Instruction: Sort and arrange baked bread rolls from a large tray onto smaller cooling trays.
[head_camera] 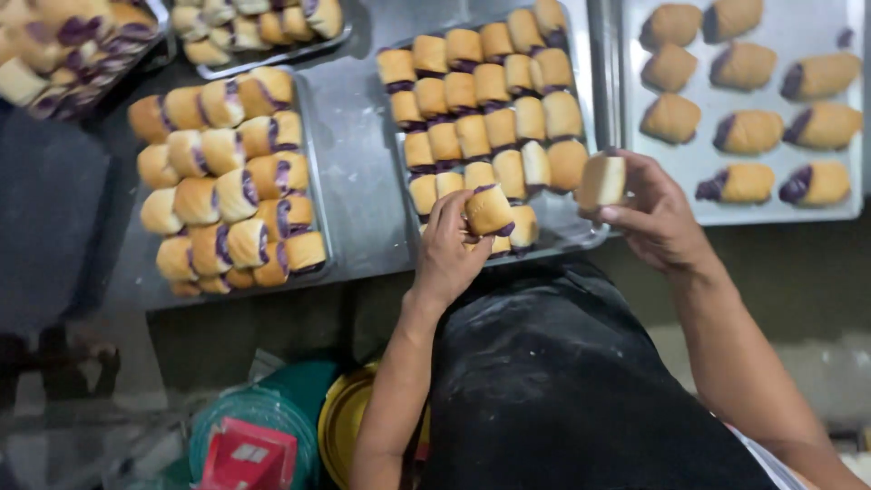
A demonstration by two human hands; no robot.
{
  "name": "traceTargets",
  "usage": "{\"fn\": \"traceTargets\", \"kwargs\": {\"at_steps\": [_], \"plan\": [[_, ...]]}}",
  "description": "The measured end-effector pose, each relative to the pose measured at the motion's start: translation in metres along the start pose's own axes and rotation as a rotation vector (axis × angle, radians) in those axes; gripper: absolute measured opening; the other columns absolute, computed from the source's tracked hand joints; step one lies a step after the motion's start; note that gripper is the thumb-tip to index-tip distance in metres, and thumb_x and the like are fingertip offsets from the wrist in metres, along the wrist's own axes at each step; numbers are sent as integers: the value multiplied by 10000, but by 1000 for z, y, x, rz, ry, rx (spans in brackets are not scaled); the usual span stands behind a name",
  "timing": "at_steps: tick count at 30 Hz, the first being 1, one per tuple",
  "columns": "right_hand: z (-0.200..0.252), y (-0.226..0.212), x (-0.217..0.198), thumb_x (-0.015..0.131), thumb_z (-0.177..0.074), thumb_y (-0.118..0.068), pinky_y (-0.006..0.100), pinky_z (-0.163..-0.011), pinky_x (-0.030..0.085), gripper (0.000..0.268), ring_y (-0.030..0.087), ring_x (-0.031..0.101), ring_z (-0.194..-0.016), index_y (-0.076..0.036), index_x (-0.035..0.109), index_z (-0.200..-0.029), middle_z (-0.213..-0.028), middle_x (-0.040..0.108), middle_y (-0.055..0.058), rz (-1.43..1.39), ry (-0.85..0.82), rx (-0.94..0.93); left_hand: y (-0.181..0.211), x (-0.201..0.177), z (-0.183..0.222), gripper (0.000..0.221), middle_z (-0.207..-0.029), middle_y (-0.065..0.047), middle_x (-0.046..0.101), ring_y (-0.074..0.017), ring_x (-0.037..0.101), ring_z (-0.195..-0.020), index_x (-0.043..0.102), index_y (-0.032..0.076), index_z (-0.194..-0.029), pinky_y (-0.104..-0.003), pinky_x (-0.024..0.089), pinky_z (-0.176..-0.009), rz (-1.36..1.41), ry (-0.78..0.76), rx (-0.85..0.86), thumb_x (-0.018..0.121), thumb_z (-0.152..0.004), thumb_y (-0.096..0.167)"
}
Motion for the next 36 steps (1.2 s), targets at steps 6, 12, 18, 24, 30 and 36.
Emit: {"fn": "traceTargets", "kwargs": {"at_steps": [6,12,18,24,30,36], "plan": [[16,25,-7,774,-805,36,393,-998,571,742,270,659,-1176,-41,473,-1478,-1366,599,131,138,54,89,-4,26,6,625,-1312,-169,595,-367,664,-1128,557,38,-1343,-412,583,-891,-285,-68,98,819,-779,98],[15,43,-13,875,-751,-167,386,-898,539,760,261,654,-1074,-41,523,-1413,-1291,636,122,832,106,88,-9,62,1,629,-1252,-129,611,-365,616,-1157,572,64,-1305,-457,510,-962,-421,-154,255,844,-749,177],[8,46,-3,884,-736,-306,466,-901,529,783,395,644,-1067,-31,550,-1389,-1183,653,213,1326,67,-32,-10,82,-5,636,-1233,-65,622,-289,557,-1133,592,71,-1296,-464,409,-968,-568,-179,394,855,-735,214],[3,52,-3,860,-725,-293,482,-863,540,752,436,636,-1088,-22,562,-1360,-1249,631,233,1374,3,-207,-17,88,-6,630,-1232,-40,627,-284,531,-1151,614,81,-1266,-477,374,-1000,-631,-106,398,866,-714,248],[1,50,-9,829,-790,-305,484,-831,558,672,429,666,-1033,-40,572,-1351,-1224,645,203,1376,9,-184,-17,92,-8,621,-1236,-36,638,-285,536,-1160,624,83,-1257,-482,377,-1012,-655,-72,401,864,-713,259],[4,40,-7,820,-792,-324,481,-806,560,649,423,670,-1014,-53,591,-1336,-1221,645,193,1373,-4,-150,-12,85,-5,601,-1253,-53,644,-287,551,-1170,632,68,-1259,-475,390,-1010,-651,-95,396,852,-738,271]]}}
Point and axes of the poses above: each hand's wrist, its own z-axis away from the middle knuckle, its own x-axis out of the palm, y = z × x, the point moved 4 cm from there along -z, towards the middle knuckle
